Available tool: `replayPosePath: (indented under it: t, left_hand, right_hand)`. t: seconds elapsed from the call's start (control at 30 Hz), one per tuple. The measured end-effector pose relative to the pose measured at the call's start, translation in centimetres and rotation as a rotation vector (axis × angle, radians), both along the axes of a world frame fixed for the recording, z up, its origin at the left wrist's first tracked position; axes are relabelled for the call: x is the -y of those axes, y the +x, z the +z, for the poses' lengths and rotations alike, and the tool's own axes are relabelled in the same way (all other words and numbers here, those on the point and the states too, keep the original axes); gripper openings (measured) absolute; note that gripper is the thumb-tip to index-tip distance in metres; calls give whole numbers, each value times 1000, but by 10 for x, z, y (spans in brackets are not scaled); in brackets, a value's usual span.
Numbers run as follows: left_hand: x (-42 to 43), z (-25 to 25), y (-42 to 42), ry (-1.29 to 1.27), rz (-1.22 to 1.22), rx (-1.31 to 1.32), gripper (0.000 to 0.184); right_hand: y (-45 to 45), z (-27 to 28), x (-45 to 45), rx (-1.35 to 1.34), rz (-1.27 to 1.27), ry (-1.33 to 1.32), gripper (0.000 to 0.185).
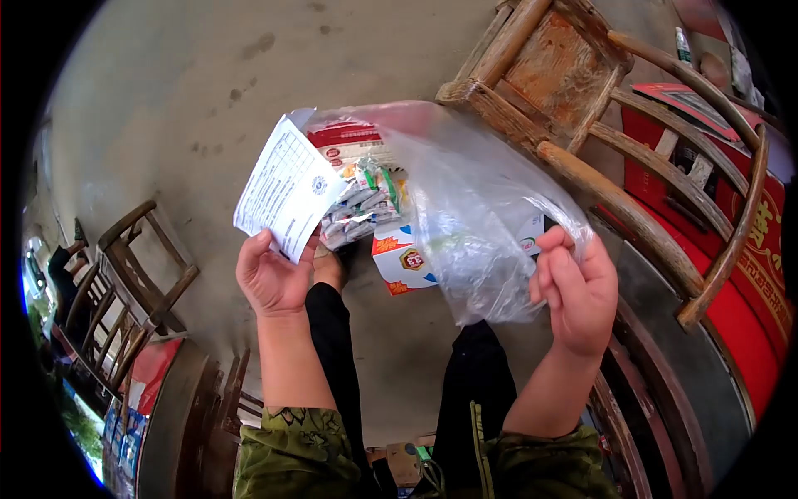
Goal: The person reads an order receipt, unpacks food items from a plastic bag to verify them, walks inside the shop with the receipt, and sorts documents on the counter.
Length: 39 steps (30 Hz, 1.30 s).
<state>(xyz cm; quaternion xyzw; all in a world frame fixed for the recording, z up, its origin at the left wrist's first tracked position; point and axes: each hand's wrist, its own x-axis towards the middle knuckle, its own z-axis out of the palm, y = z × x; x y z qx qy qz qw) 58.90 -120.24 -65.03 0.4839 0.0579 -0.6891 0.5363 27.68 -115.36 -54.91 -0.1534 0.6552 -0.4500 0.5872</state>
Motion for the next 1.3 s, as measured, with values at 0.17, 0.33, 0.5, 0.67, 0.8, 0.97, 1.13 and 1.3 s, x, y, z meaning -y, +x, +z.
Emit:
replayPosePath:
  t: [0.17, 0.33, 0.5, 0.67, 0.8, 0.97, 1.13, 1.3]
  left_hand:
    - [-4, -12, 20, 53, 144, 27, 41]
    - [-9, -14, 30, 98, 247, -5, 42]
    - [-11, -18, 49, 99, 313, 49, 44]
    - [-8, -15, 51, 125, 368, 19, 45]
    - [-11, -16, 63, 141, 376, 7, 43]
    - [-14, -20, 76, 153, 393, -22, 43]
    - [-6, -18, 82, 140, 444, -48, 43]
    - [-2, -19, 81, 124, 433, -105, 42]
  right_hand:
    - [14, -30, -3, -159, 197, 140, 15]
    - [16, -52, -29, -823, -20, -26, 53]
    - [41, -17, -16, -1196, 249, -422, 57]
    - [124, -127, 9, -767, 875, -342, 66]
    - [139, -253, 23, -836, 795, 28, 83]
    - [150, -289, 30, -317, 760, 315, 77]
    - [113, -248, 53, -232, 504, 207, 68]
    - [38, -257, 78, -440, 431, 206, 63]
